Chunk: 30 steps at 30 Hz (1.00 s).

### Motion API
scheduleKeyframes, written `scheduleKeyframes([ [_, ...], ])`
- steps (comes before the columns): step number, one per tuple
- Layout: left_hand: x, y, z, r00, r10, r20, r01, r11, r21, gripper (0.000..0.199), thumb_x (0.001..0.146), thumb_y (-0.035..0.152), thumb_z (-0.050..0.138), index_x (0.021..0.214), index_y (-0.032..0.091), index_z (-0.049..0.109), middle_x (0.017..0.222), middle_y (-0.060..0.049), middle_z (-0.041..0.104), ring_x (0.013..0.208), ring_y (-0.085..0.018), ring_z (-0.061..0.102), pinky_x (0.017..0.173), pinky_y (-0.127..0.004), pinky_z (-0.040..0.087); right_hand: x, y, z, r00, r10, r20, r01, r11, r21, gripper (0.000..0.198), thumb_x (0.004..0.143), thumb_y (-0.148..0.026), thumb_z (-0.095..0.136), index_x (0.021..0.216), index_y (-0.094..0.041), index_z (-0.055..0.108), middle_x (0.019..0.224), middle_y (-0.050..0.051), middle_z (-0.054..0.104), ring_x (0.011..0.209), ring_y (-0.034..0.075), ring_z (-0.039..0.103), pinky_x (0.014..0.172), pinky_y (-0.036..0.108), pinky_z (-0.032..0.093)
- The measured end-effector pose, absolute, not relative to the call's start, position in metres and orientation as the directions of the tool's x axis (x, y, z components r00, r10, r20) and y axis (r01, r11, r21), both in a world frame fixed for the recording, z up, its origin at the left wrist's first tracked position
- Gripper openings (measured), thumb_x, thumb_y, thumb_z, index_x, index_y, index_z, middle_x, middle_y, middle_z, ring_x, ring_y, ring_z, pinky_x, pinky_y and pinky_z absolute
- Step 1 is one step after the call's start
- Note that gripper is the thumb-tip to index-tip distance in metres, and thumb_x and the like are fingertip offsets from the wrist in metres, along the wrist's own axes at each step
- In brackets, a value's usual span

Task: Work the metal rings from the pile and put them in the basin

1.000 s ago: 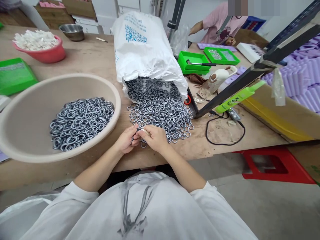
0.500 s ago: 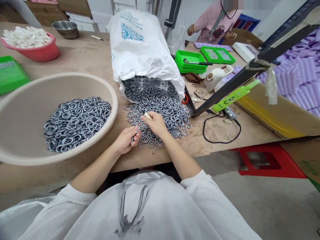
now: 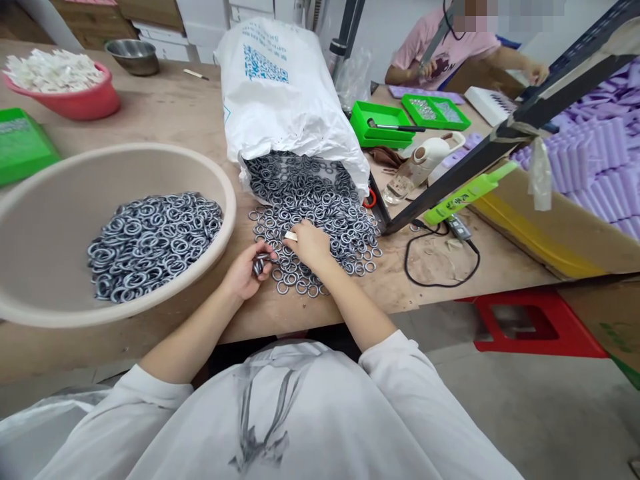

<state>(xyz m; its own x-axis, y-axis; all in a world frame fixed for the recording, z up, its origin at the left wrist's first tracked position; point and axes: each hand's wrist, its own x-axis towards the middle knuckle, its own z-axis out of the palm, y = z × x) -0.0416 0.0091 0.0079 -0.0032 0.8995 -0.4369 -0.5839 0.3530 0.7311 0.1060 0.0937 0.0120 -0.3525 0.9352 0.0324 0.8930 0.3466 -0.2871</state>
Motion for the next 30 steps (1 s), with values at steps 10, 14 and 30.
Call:
scheduleKeyframes([
  [10, -0.034, 0.006, 0.001, -0.145, 0.960, -0.239, -0.369, 0.171, 0.913, 0.039, 0.076, 0.052, 0.071, 0.082, 0.019, 0.051, 0.063, 0.007, 0.049, 0.041, -0.003, 0.036, 0.035, -0.017, 0.020, 0.096, 0.070, 0.014, -0.298, 0.954, 0.043, 0.384, 0.161, -0.909, 0.036, 0.077, -0.053, 0.070, 0.072, -0.018, 0.063, 0.063, -0.002, 0.057, 0.059, 0.013, 0.046, 0.059, 0.027, 0.035],
  [14, -0.032, 0.002, 0.004, -0.075, 0.975, -0.207, -0.403, 0.161, 0.901, 0.043, 0.078, 0.056, 0.069, 0.074, 0.019, 0.049, 0.063, 0.006, 0.046, 0.043, -0.003, 0.035, 0.037, -0.017, 0.020, 0.093, 0.048, 0.015, -0.309, 0.949, 0.059, 0.134, 0.105, -0.985, 0.034, 0.079, -0.053, 0.067, 0.076, -0.019, 0.063, 0.071, -0.001, 0.059, 0.066, 0.014, 0.050, 0.067, 0.029, 0.042],
  [30, -0.035, -0.004, 0.014, 0.157, 0.959, -0.235, -0.496, 0.282, 0.821, 0.049, 0.071, 0.058, 0.073, 0.070, 0.017, 0.045, 0.059, 0.006, 0.046, 0.040, -0.002, 0.033, 0.036, -0.015, 0.016, 0.108, 0.039, 0.024, -0.374, 0.913, 0.163, 0.190, 0.247, -0.950, 0.040, 0.087, -0.060, 0.057, 0.074, -0.021, 0.061, 0.069, 0.000, 0.058, 0.066, 0.015, 0.051, 0.066, 0.029, 0.041],
])
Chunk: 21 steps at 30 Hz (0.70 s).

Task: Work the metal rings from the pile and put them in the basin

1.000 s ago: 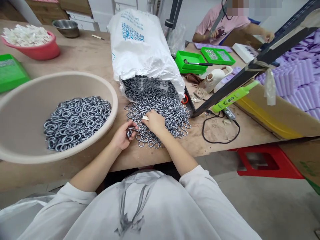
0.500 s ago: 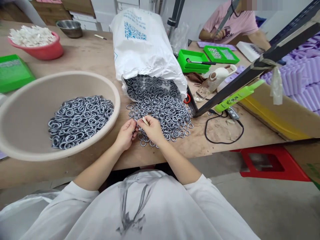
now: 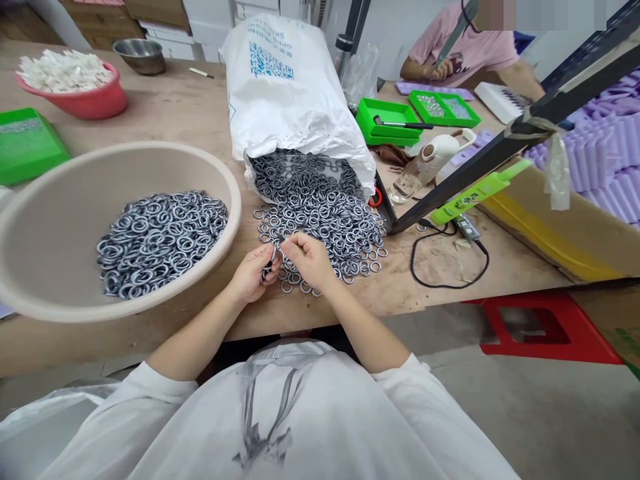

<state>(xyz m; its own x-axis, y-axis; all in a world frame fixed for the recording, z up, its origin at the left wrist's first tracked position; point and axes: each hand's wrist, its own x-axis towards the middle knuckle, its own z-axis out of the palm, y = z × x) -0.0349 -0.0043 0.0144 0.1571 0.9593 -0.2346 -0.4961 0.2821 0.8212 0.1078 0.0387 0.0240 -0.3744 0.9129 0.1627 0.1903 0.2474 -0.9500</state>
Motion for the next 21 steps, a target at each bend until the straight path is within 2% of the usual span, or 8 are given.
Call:
scheduleKeyframes([
  [4, -0.036, -0.005, 0.012, 0.150, 0.952, -0.268, -0.531, 0.306, 0.790, 0.048, 0.068, 0.054, 0.076, 0.074, 0.019, 0.044, 0.057, 0.007, 0.045, 0.039, -0.003, 0.033, 0.037, -0.015, 0.017, 0.116, 0.025, 0.034, -0.472, 0.847, 0.243, 0.442, 0.466, -0.767, 0.038, 0.092, -0.052, 0.054, 0.073, -0.021, 0.066, 0.072, 0.002, 0.062, 0.069, 0.016, 0.054, 0.067, 0.029, 0.037],
  [8, -0.037, -0.005, 0.012, 0.163, 0.947, -0.276, -0.532, 0.320, 0.784, 0.050, 0.068, 0.055, 0.077, 0.074, 0.020, 0.042, 0.055, 0.008, 0.045, 0.039, -0.003, 0.033, 0.037, -0.014, 0.017, 0.115, 0.020, 0.033, -0.514, 0.822, 0.244, 0.474, 0.509, -0.718, 0.040, 0.094, -0.051, 0.052, 0.073, -0.021, 0.068, 0.071, 0.002, 0.062, 0.068, 0.015, 0.054, 0.066, 0.028, 0.035],
  [11, -0.036, -0.007, 0.013, 0.228, 0.946, -0.231, -0.495, 0.317, 0.809, 0.051, 0.068, 0.057, 0.076, 0.070, 0.018, 0.044, 0.054, 0.007, 0.045, 0.039, -0.003, 0.032, 0.037, -0.014, 0.018, 0.118, 0.031, 0.025, -0.497, 0.847, 0.188, 0.477, 0.448, -0.756, 0.043, 0.095, -0.052, 0.049, 0.072, -0.020, 0.067, 0.065, 0.000, 0.059, 0.062, 0.013, 0.051, 0.063, 0.026, 0.034],
  [13, -0.036, -0.008, 0.014, 0.319, 0.930, -0.181, -0.459, 0.319, 0.829, 0.052, 0.070, 0.060, 0.075, 0.067, 0.017, 0.045, 0.054, 0.006, 0.045, 0.040, -0.003, 0.032, 0.037, -0.015, 0.018, 0.122, 0.046, 0.019, -0.394, 0.908, 0.141, 0.534, 0.351, -0.769, 0.047, 0.095, -0.054, 0.047, 0.068, -0.019, 0.063, 0.059, -0.002, 0.054, 0.058, 0.013, 0.048, 0.061, 0.026, 0.033],
  [15, -0.036, -0.009, 0.015, 0.358, 0.921, -0.155, -0.447, 0.315, 0.837, 0.052, 0.072, 0.060, 0.073, 0.065, 0.015, 0.047, 0.055, 0.005, 0.045, 0.040, -0.003, 0.032, 0.037, -0.016, 0.017, 0.127, 0.063, 0.016, -0.290, 0.951, 0.107, 0.628, 0.273, -0.729, 0.049, 0.095, -0.056, 0.045, 0.067, -0.019, 0.061, 0.057, -0.002, 0.052, 0.058, 0.013, 0.048, 0.061, 0.025, 0.033],
  [17, -0.037, -0.008, 0.015, 0.300, 0.939, -0.168, -0.467, 0.298, 0.832, 0.049, 0.074, 0.057, 0.073, 0.067, 0.015, 0.050, 0.059, 0.004, 0.049, 0.041, -0.002, 0.034, 0.038, -0.016, 0.017, 0.128, 0.080, 0.017, -0.257, 0.962, 0.097, 0.733, 0.259, -0.629, 0.045, 0.094, -0.056, 0.046, 0.077, -0.019, 0.066, 0.066, 0.000, 0.060, 0.065, 0.015, 0.054, 0.063, 0.026, 0.034],
  [19, -0.039, -0.005, 0.014, 0.217, 0.957, -0.195, -0.482, 0.278, 0.831, 0.045, 0.074, 0.054, 0.075, 0.072, 0.014, 0.055, 0.063, 0.003, 0.052, 0.042, -0.002, 0.036, 0.038, -0.015, 0.018, 0.122, 0.093, 0.020, -0.271, 0.955, 0.116, 0.819, 0.292, -0.494, 0.038, 0.092, -0.055, 0.053, 0.095, -0.021, 0.070, 0.086, 0.004, 0.069, 0.079, 0.019, 0.060, 0.067, 0.027, 0.037],
  [21, -0.042, -0.002, 0.013, 0.167, 0.961, -0.219, -0.484, 0.274, 0.831, 0.041, 0.073, 0.051, 0.076, 0.082, 0.013, 0.062, 0.065, 0.003, 0.054, 0.042, -0.002, 0.038, 0.038, -0.015, 0.018, 0.111, 0.102, 0.022, -0.316, 0.941, 0.119, 0.870, 0.337, -0.360, 0.037, 0.089, -0.051, 0.059, 0.112, -0.024, 0.068, 0.106, 0.006, 0.069, 0.091, 0.023, 0.063, 0.071, 0.029, 0.041],
])
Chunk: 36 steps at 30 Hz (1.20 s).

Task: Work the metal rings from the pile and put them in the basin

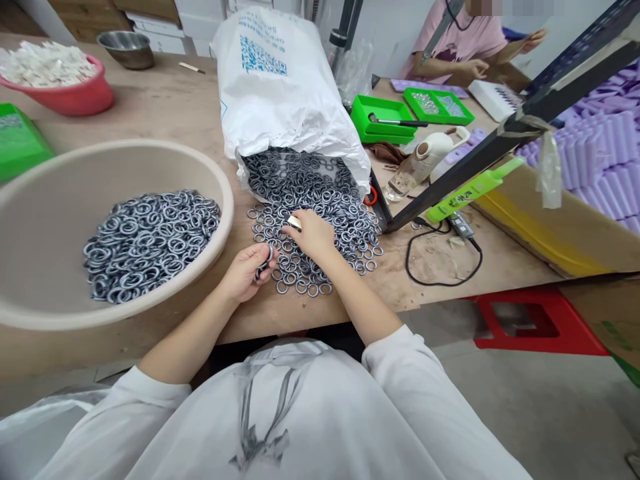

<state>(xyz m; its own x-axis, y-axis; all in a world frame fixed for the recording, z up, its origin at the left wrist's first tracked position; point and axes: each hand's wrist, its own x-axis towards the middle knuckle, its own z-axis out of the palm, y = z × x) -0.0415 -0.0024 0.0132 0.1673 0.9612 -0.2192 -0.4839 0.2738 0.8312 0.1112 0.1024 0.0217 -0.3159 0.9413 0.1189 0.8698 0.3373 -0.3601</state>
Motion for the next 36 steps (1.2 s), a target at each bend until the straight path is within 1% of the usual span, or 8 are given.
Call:
scheduleKeyframes([
  [4, -0.044, 0.004, 0.011, 0.120, 0.960, -0.253, -0.519, 0.279, 0.808, 0.041, 0.072, 0.042, 0.078, 0.100, 0.016, 0.066, 0.064, 0.005, 0.054, 0.041, -0.002, 0.039, 0.037, -0.014, 0.019, 0.090, 0.114, 0.019, -0.405, 0.913, 0.043, 0.897, 0.406, -0.176, 0.031, 0.091, -0.039, 0.060, 0.120, -0.028, 0.066, 0.115, 0.007, 0.066, 0.094, 0.025, 0.065, 0.072, 0.031, 0.043],
  [8, -0.046, 0.008, 0.010, 0.091, 0.931, -0.352, -0.613, 0.331, 0.717, 0.038, 0.069, 0.043, 0.077, 0.090, 0.015, 0.062, 0.067, 0.003, 0.056, 0.043, -0.003, 0.043, 0.034, -0.014, 0.020, 0.090, 0.122, 0.017, -0.386, 0.922, 0.010, 0.907, 0.381, -0.179, 0.021, 0.091, -0.034, 0.059, 0.106, -0.025, 0.071, 0.112, 0.009, 0.066, 0.092, 0.024, 0.065, 0.072, 0.031, 0.043],
  [12, -0.045, 0.010, 0.008, 0.021, 0.919, -0.394, -0.605, 0.325, 0.727, 0.040, 0.067, 0.045, 0.079, 0.082, 0.016, 0.054, 0.070, 0.002, 0.059, 0.044, -0.004, 0.045, 0.033, -0.014, 0.020, 0.103, 0.118, 0.019, -0.352, 0.933, 0.071, 0.812, 0.342, -0.473, 0.017, 0.087, -0.033, 0.064, 0.095, -0.019, 0.071, 0.095, 0.007, 0.069, 0.085, 0.021, 0.062, 0.072, 0.031, 0.042],
  [16, -0.038, 0.007, 0.005, -0.112, 0.943, -0.314, -0.475, 0.226, 0.850, 0.046, 0.066, 0.049, 0.080, 0.089, 0.019, 0.054, 0.067, 0.006, 0.055, 0.042, -0.003, 0.041, 0.034, -0.013, 0.018, 0.101, 0.087, 0.017, -0.318, 0.943, 0.103, 0.388, 0.228, -0.893, 0.018, 0.081, -0.035, 0.066, 0.084, -0.018, 0.065, 0.074, 0.000, 0.065, 0.069, 0.015, 0.056, 0.066, 0.028, 0.042],
  [19, -0.033, 0.004, 0.004, -0.084, 0.967, -0.242, -0.411, 0.187, 0.892, 0.049, 0.067, 0.058, 0.077, 0.084, 0.018, 0.054, 0.062, 0.007, 0.050, 0.041, -0.002, 0.037, 0.035, -0.014, 0.018, 0.091, 0.058, 0.016, -0.236, 0.966, 0.102, 0.163, 0.143, -0.976, 0.022, 0.079, -0.039, 0.067, 0.085, -0.018, 0.065, 0.075, -0.001, 0.065, 0.068, 0.014, 0.056, 0.066, 0.027, 0.045],
  [26, -0.033, 0.000, 0.008, 0.039, 0.960, -0.277, -0.459, 0.263, 0.849, 0.048, 0.067, 0.058, 0.076, 0.077, 0.018, 0.050, 0.061, 0.006, 0.049, 0.039, -0.002, 0.033, 0.035, -0.015, 0.017, 0.092, 0.037, 0.020, -0.302, 0.942, 0.146, 0.091, 0.181, -0.979, 0.027, 0.076, -0.045, 0.074, 0.087, -0.021, 0.068, 0.081, 0.000, 0.062, 0.071, 0.015, 0.058, 0.067, 0.029, 0.048],
  [31, -0.033, -0.002, 0.011, 0.107, 0.955, -0.276, -0.457, 0.294, 0.839, 0.050, 0.066, 0.058, 0.077, 0.075, 0.017, 0.050, 0.061, 0.005, 0.049, 0.039, -0.002, 0.034, 0.035, -0.015, 0.016, 0.098, 0.046, 0.017, -0.288, 0.954, 0.082, 0.024, 0.093, -0.995, 0.041, 0.082, -0.060, 0.062, 0.073, -0.021, 0.059, 0.064, -0.003, 0.054, 0.059, 0.013, 0.050, 0.060, 0.027, 0.043],
  [36, -0.035, -0.001, 0.012, 0.105, 0.958, -0.268, -0.496, 0.284, 0.820, 0.049, 0.066, 0.056, 0.078, 0.075, 0.018, 0.048, 0.060, 0.007, 0.047, 0.039, -0.001, 0.032, 0.036, -0.014, 0.017, 0.112, 0.039, 0.026, -0.406, 0.874, 0.267, 0.294, 0.402, -0.867, 0.045, 0.088, -0.061, 0.055, 0.074, -0.020, 0.064, 0.070, 0.001, 0.061, 0.067, 0.014, 0.053, 0.066, 0.028, 0.040],
])
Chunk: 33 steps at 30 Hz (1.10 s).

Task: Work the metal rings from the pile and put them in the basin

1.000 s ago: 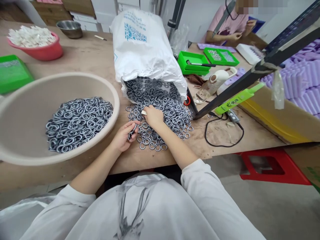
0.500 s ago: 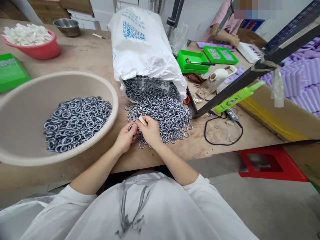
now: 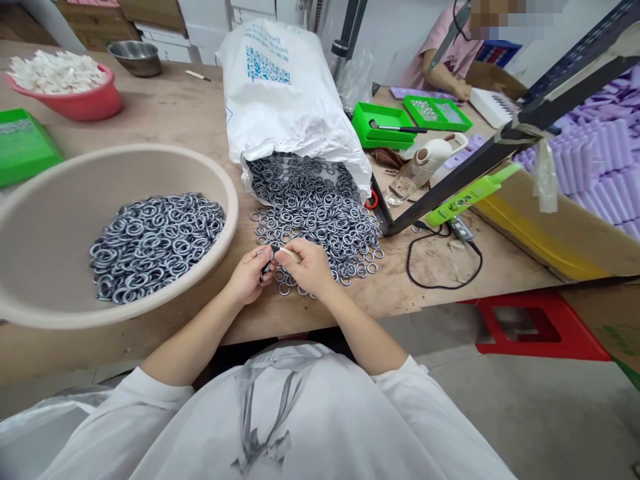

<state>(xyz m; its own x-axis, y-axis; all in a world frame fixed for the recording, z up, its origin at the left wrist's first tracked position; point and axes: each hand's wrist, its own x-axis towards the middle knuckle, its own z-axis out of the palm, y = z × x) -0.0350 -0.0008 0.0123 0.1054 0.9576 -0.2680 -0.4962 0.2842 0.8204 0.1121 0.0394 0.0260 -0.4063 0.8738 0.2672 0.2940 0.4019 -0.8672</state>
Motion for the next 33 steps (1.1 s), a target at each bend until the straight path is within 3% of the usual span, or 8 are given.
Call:
scheduleKeyframes([
  [3, -0.036, 0.000, 0.011, 0.098, 0.958, -0.271, -0.510, 0.282, 0.813, 0.051, 0.063, 0.056, 0.080, 0.077, 0.018, 0.048, 0.059, 0.007, 0.046, 0.039, -0.002, 0.032, 0.036, -0.014, 0.017, 0.118, 0.032, 0.030, -0.466, 0.832, 0.300, 0.419, 0.507, -0.753, 0.042, 0.092, -0.056, 0.053, 0.073, -0.021, 0.067, 0.071, 0.002, 0.062, 0.068, 0.015, 0.054, 0.066, 0.028, 0.038],
  [7, -0.036, -0.002, 0.011, 0.106, 0.958, -0.267, -0.503, 0.284, 0.817, 0.051, 0.064, 0.056, 0.080, 0.077, 0.019, 0.048, 0.058, 0.007, 0.046, 0.039, -0.002, 0.032, 0.037, -0.014, 0.018, 0.119, 0.030, 0.028, -0.507, 0.818, 0.272, 0.449, 0.520, -0.727, 0.041, 0.094, -0.053, 0.050, 0.076, -0.022, 0.070, 0.072, 0.002, 0.063, 0.069, 0.016, 0.055, 0.068, 0.028, 0.039],
  [15, -0.036, -0.009, 0.015, 0.290, 0.936, -0.200, -0.436, 0.315, 0.843, 0.045, 0.073, 0.055, 0.075, 0.073, 0.015, 0.054, 0.061, 0.004, 0.047, 0.043, -0.003, 0.036, 0.038, -0.015, 0.020, 0.129, 0.072, 0.019, -0.285, 0.945, 0.158, 0.605, 0.305, -0.736, 0.046, 0.094, -0.057, 0.046, 0.075, -0.019, 0.067, 0.064, -0.001, 0.060, 0.062, 0.015, 0.052, 0.063, 0.026, 0.037],
  [18, -0.039, -0.006, 0.016, 0.232, 0.953, -0.194, -0.445, 0.281, 0.850, 0.040, 0.076, 0.051, 0.073, 0.082, 0.014, 0.061, 0.068, 0.002, 0.052, 0.044, -0.003, 0.040, 0.037, -0.015, 0.021, 0.124, 0.097, 0.025, -0.260, 0.949, 0.181, 0.751, 0.316, -0.579, 0.037, 0.090, -0.054, 0.056, 0.096, -0.020, 0.070, 0.087, 0.004, 0.069, 0.080, 0.020, 0.061, 0.071, 0.029, 0.041],
  [21, -0.041, -0.002, 0.014, 0.209, 0.956, -0.206, -0.471, 0.283, 0.836, 0.036, 0.078, 0.044, 0.072, 0.100, 0.016, 0.064, 0.069, 0.003, 0.054, 0.044, -0.003, 0.042, 0.037, -0.015, 0.021, 0.113, 0.122, 0.030, -0.260, 0.947, 0.191, 0.863, 0.317, -0.395, 0.041, 0.088, -0.046, 0.062, 0.122, -0.023, 0.065, 0.116, 0.009, 0.066, 0.099, 0.026, 0.062, 0.079, 0.034, 0.044],
  [25, -0.043, 0.004, 0.011, 0.152, 0.954, -0.259, -0.522, 0.299, 0.799, 0.027, 0.074, 0.029, 0.067, 0.099, 0.019, 0.063, 0.068, 0.003, 0.057, 0.043, -0.005, 0.045, 0.034, -0.015, 0.020, 0.104, 0.146, 0.032, -0.228, 0.962, 0.151, 0.933, 0.260, -0.249, 0.034, 0.091, -0.038, 0.059, 0.121, -0.023, 0.066, 0.117, 0.012, 0.064, 0.098, 0.029, 0.063, 0.080, 0.036, 0.045],
  [29, -0.044, 0.007, 0.011, 0.118, 0.929, -0.352, -0.548, 0.356, 0.757, 0.021, 0.068, 0.030, 0.062, 0.085, 0.017, 0.060, 0.069, 0.002, 0.058, 0.046, -0.007, 0.050, 0.033, -0.014, 0.022, 0.113, 0.148, 0.030, -0.256, 0.958, 0.131, 0.928, 0.281, -0.245, 0.027, 0.093, -0.040, 0.056, 0.104, -0.020, 0.072, 0.105, 0.012, 0.068, 0.098, 0.029, 0.062, 0.080, 0.036, 0.044],
  [33, -0.042, 0.006, 0.012, 0.104, 0.915, -0.389, -0.550, 0.379, 0.744, 0.025, 0.072, 0.038, 0.065, 0.083, 0.016, 0.060, 0.071, 0.001, 0.058, 0.048, -0.007, 0.053, 0.032, -0.014, 0.023, 0.121, 0.138, 0.026, -0.268, 0.948, 0.170, 0.905, 0.308, -0.295, 0.029, 0.094, -0.039, 0.055, 0.112, -0.022, 0.070, 0.110, 0.010, 0.066, 0.099, 0.027, 0.062, 0.078, 0.034, 0.043],
])
